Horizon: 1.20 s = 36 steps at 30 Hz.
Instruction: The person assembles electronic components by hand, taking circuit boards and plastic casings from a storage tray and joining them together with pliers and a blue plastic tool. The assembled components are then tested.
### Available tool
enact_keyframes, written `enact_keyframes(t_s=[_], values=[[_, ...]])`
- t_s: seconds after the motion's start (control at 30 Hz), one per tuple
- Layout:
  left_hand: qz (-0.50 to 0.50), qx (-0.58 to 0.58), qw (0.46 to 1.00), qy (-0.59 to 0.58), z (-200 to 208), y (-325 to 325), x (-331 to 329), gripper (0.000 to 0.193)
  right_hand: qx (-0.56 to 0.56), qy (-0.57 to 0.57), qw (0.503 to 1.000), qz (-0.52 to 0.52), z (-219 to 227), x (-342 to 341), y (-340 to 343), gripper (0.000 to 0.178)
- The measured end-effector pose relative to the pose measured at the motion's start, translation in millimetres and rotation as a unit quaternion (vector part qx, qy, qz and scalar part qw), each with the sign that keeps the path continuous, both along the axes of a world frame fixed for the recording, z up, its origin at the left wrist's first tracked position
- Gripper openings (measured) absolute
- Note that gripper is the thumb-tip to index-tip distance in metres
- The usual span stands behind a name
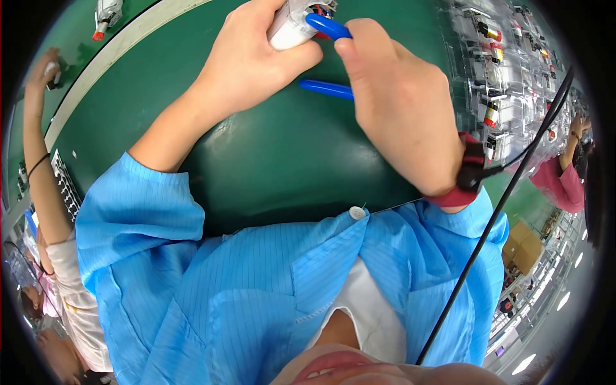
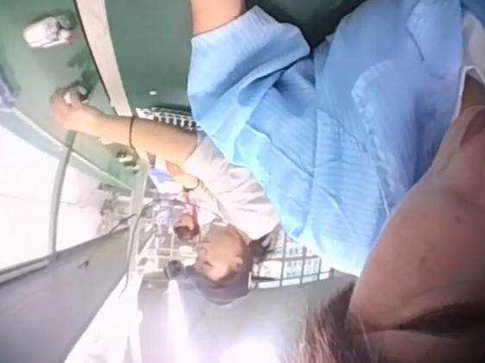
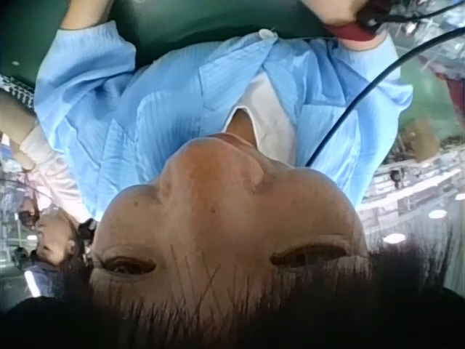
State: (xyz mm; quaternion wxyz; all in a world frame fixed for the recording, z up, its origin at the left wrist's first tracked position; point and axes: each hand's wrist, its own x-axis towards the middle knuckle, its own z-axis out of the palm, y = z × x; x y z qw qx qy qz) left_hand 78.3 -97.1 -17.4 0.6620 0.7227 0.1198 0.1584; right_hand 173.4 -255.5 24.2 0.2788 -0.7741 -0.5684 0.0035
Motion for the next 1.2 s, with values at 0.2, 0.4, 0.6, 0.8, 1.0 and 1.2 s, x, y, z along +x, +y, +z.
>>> enact_keyframes(t_s=[0.2, 0.4, 0.6, 0.8, 1.0, 1.2], values=[[-0.02, 0.037, 0.999, 0.009, 12, -11, 10, 0.037, -0.05, -0.103, 0.988, -0.1, 5, -18, 0, 0.017], [-0.022, 0.056, 0.998, -0.004, 24, -16, 7, 0.036, 0.015, 0.36, 0.933, -0.019, 3, 10, 0, 0.039], [-0.007, 0.045, 0.999, -0.01, 1, -6, 11, 0.036, -0.058, 0.299, 0.952, 0.007, 18, 11, 4, 0.043], [-0.043, 0.071, 0.997, 0.001, 16, -4, 6, 0.032, -0.069, 0.172, 0.983, 0.002, 19, 11, 3, 0.036], [-0.031, 0.14, 0.989, 0.034, 22, -8, 10, 0.031, -0.054, -0.106, 0.99, -0.071, 13, -16, 2, 0.034], [0.013, 0.115, 0.993, 0.036, 22, -19, 13, 0.037, -0.009, 0.023, 0.999, -0.047, 7, -2, -4, 0.033]])
